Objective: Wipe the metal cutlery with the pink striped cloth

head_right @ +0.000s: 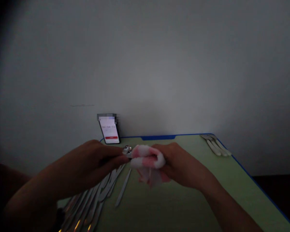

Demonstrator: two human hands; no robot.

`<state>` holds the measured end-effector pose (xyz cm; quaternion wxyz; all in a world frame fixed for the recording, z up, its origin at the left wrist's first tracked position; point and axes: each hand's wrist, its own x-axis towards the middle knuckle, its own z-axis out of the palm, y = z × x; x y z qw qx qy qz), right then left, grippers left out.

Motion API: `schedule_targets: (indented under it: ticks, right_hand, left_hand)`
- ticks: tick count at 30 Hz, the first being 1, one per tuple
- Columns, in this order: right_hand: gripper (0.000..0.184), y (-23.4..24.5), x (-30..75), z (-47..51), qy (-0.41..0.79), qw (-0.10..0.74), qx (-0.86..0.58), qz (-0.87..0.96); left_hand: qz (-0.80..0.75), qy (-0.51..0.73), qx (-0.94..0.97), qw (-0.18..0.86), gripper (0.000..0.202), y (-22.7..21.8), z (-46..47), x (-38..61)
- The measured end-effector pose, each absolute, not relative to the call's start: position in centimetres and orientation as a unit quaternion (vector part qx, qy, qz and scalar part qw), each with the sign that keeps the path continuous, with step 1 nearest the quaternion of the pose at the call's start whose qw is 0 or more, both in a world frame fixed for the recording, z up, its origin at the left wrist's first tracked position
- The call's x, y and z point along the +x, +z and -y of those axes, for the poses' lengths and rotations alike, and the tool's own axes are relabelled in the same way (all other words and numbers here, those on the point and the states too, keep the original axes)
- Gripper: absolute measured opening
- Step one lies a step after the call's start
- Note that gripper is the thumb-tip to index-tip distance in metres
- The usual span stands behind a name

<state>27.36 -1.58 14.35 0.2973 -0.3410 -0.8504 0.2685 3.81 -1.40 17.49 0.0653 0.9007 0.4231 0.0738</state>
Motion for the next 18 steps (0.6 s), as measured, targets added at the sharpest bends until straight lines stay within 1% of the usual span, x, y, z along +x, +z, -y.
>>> schedule_targets:
  ticks: [3,5,7,9,11,12,14,16,18]
  right_hand:
    - [0.018,13.9,27.0,1.6,0.168,0.375,-0.346,0.843]
    - [0.013,13.5,26.7,1.6,0.141,0.442,-0.370,0.805]
    - [0.008,13.1,26.1,1.6,0.154,0.522,-0.421,0.726]
    - [0.014,12.6,25.5,1.6,0.194,0.591,-0.475,0.623]
    - [0.024,12.3,25.0,1.6,0.237,0.624,-0.501,0.550]
    - [0.027,12.2,25.0,1.6,0.257,0.625,-0.502,0.540]
    - [0.029,12.4,25.2,1.5,0.291,0.591,-0.489,0.572]
    - [0.025,13.1,25.8,1.4,0.325,0.522,-0.456,0.644]
    - [0.020,13.9,26.6,1.5,0.361,0.430,-0.409,0.719]
  left_hand:
    - [-0.434,0.104,0.893,0.056,0.041,17.9,1.5,3.5]
    - [-0.435,0.133,0.889,0.054,0.041,18.1,1.7,3.7]
    - [-0.435,0.162,0.884,0.051,0.041,18.2,1.8,4.3]
    - [-0.435,0.192,0.879,0.046,0.042,18.1,1.9,5.0]
    - [-0.432,0.210,0.876,0.046,0.042,18.0,1.9,5.5]
    - [-0.431,0.214,0.875,0.049,0.042,18.0,1.9,5.6]
    - [-0.431,0.205,0.877,0.056,0.042,18.0,1.7,5.4]
    - [-0.430,0.183,0.882,0.066,0.042,18.1,1.5,4.8]
    - [-0.421,0.151,0.891,0.075,0.041,18.2,1.4,4.3]
